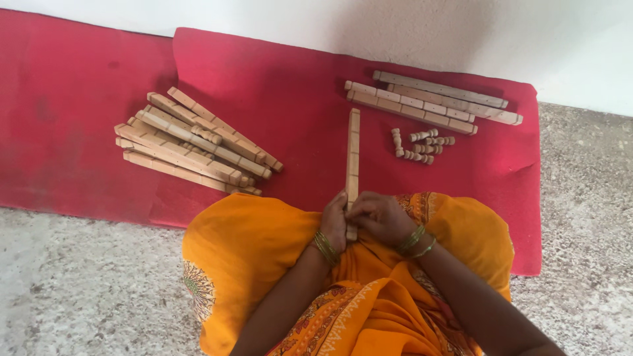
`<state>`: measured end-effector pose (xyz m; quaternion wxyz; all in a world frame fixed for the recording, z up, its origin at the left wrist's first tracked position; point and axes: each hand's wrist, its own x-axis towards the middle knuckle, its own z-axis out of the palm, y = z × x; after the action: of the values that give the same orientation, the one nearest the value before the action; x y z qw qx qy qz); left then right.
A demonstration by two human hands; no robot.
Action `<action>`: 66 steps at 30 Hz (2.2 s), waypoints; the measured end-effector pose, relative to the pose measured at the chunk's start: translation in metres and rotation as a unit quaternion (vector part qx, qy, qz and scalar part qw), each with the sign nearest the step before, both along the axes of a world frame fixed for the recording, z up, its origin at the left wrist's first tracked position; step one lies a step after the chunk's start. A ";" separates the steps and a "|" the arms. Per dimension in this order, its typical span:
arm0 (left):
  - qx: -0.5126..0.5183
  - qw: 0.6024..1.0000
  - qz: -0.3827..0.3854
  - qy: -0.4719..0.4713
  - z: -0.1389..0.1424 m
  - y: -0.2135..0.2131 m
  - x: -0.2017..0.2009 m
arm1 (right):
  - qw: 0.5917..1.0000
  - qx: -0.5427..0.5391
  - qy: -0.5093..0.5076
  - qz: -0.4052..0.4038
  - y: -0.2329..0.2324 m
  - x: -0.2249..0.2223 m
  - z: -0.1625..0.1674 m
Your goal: The person sits on the floor and assembles wooden parts, picking up small turned wooden pieces and pressing them one at a time into the slots along flat wooden sticks, then setting the filled stick on a pile of completed sticks on the red mat.
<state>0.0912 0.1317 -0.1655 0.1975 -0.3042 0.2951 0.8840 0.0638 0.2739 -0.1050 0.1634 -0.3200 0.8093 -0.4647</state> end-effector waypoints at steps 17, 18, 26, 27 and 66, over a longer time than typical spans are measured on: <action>-0.086 0.995 -0.008 0.042 -0.022 0.020 0.027 | 0.968 0.167 0.042 -0.184 -0.015 -0.133 -0.052; -0.079 0.996 -0.005 0.043 -0.023 0.021 0.030 | 0.966 0.169 0.027 -0.193 -0.017 -0.140 -0.053; -0.134 0.990 -0.019 0.049 -0.028 0.023 0.036 | 0.945 0.219 0.128 -0.207 -0.034 -0.183 -0.048; -0.129 0.991 -0.022 0.040 -0.027 0.022 0.036 | 0.949 0.215 0.105 -0.207 -0.035 -0.184 -0.046; -0.253 0.883 0.140 0.369 0.040 -0.029 -0.036 | 0.886 -0.349 -0.267 -0.149 0.025 -0.089 -0.040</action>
<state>0.0556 0.1027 -0.1251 -0.1350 -0.0339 0.5142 0.8463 -0.0253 0.2991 -0.1446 0.1800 -0.0959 0.5587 -0.8039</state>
